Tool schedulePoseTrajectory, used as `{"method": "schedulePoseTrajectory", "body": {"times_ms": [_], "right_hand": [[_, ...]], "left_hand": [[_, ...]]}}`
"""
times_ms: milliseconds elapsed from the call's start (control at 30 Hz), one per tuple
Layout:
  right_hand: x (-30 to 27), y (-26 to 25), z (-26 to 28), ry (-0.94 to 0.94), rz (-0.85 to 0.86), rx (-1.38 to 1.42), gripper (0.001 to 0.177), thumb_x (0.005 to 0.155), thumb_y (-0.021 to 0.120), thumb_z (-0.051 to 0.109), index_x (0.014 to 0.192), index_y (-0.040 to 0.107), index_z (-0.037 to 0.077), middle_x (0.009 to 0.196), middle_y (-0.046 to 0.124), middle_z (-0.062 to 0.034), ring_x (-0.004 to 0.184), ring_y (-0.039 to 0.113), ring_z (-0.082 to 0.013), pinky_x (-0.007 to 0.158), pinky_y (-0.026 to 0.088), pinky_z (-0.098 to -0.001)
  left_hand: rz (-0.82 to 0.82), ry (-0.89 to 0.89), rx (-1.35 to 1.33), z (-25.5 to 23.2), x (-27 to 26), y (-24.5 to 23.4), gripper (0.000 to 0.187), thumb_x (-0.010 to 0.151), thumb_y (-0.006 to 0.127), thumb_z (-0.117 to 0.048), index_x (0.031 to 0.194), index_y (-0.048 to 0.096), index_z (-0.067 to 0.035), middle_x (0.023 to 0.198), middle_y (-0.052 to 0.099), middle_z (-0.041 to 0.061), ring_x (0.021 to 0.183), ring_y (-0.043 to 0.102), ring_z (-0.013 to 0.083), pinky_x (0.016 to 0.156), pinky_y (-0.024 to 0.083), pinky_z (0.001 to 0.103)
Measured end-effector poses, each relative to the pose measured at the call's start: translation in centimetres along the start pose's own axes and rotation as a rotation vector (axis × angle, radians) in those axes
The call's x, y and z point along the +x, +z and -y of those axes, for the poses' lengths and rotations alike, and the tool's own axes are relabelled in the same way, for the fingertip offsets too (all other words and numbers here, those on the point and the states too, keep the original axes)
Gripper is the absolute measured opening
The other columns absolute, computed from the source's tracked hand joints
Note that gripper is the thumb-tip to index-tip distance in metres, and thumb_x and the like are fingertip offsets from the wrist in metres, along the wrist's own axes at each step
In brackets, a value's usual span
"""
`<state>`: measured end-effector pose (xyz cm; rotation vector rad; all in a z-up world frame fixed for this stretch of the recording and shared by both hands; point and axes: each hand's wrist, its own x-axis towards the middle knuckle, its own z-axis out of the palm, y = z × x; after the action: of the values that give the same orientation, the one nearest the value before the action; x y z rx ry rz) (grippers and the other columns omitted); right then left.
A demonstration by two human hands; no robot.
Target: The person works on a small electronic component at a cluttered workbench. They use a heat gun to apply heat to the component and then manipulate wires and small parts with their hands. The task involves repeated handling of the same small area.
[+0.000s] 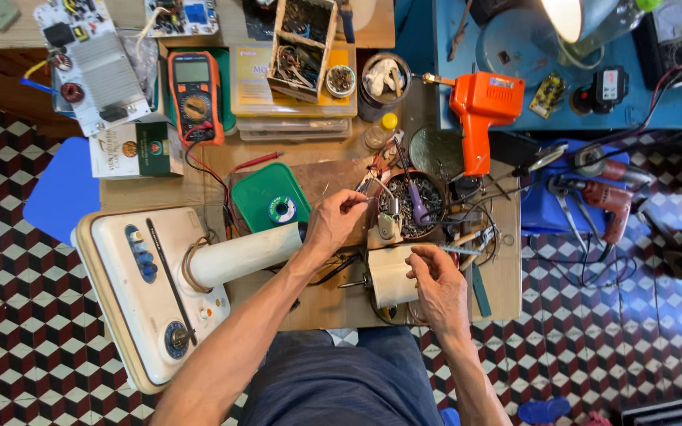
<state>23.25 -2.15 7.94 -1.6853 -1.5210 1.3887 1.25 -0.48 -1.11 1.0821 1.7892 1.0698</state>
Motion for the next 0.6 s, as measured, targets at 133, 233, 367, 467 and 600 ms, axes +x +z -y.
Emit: {"method": "schedulePoseTrajectory", "body": {"times_ms": [133, 233, 367, 467, 600], "right_hand": [[6.1, 1.0, 1.5, -0.174, 0.05, -0.177, 0.027, 0.097, 0.065, 0.02, 0.116, 0.069, 0.001, 0.093, 0.073, -0.0111, 0.08, 0.068, -0.016, 0.074, 0.054, -0.0285], [11.7, 2.9, 1.5, -0.309, 0.07, -0.216, 0.025, 0.096, 0.064, 0.019, 0.111, 0.071, 0.001, 0.098, 0.072, -0.0139, 0.081, 0.068, -0.0218, 0.076, 0.054, -0.0321], [17.8, 6.0, 1.2, -0.383, 0.17, -0.279, 0.03, 0.092, 0.068, 0.023, 0.113, 0.071, 0.001, 0.104, 0.073, -0.0173, 0.087, 0.07, -0.0271, 0.079, 0.054, -0.036], [19.6, 7.1, 1.0, -0.466, 0.263, -0.402, 0.029, 0.093, 0.067, 0.024, 0.11, 0.075, 0.001, 0.099, 0.073, -0.0185, 0.088, 0.07, -0.0306, 0.079, 0.053, -0.0382], [20.6, 6.8, 1.0, -0.233, 0.426, -0.229, 0.029, 0.092, 0.061, 0.024, 0.109, 0.075, 0.005, 0.081, 0.076, -0.0092, 0.076, 0.073, -0.0197, 0.073, 0.056, -0.0323]], "left_hand": [[-0.151, 0.021, -0.079, 0.0, 0.0, 0.7, 0.03, 0.096, 0.067, -0.027, 0.119, 0.068, -0.007, 0.1, 0.077, 0.01, 0.088, 0.074, 0.0198, 0.077, 0.058, 0.033], [-0.213, -0.053, -0.085, 0.2, 0.5, 1.3, 0.033, 0.097, 0.064, -0.026, 0.122, 0.067, -0.005, 0.103, 0.077, 0.012, 0.093, 0.075, 0.0203, 0.08, 0.059, 0.032], [-0.287, -0.12, -0.106, 0.9, 1.9, 2.1, 0.034, 0.095, 0.065, -0.026, 0.121, 0.068, -0.004, 0.106, 0.078, 0.011, 0.095, 0.076, 0.0197, 0.081, 0.06, 0.032], [-0.289, -0.16, -0.125, 2.2, 2.9, 2.6, 0.035, 0.094, 0.066, -0.025, 0.122, 0.069, -0.004, 0.107, 0.078, 0.011, 0.097, 0.076, 0.0192, 0.083, 0.059, 0.031], [-0.247, -0.149, -0.196, 3.8, 5.1, 3.2, 0.043, 0.09, 0.071, -0.022, 0.126, 0.066, -0.001, 0.111, 0.076, 0.012, 0.099, 0.074, 0.0182, 0.085, 0.059, 0.03]]}}
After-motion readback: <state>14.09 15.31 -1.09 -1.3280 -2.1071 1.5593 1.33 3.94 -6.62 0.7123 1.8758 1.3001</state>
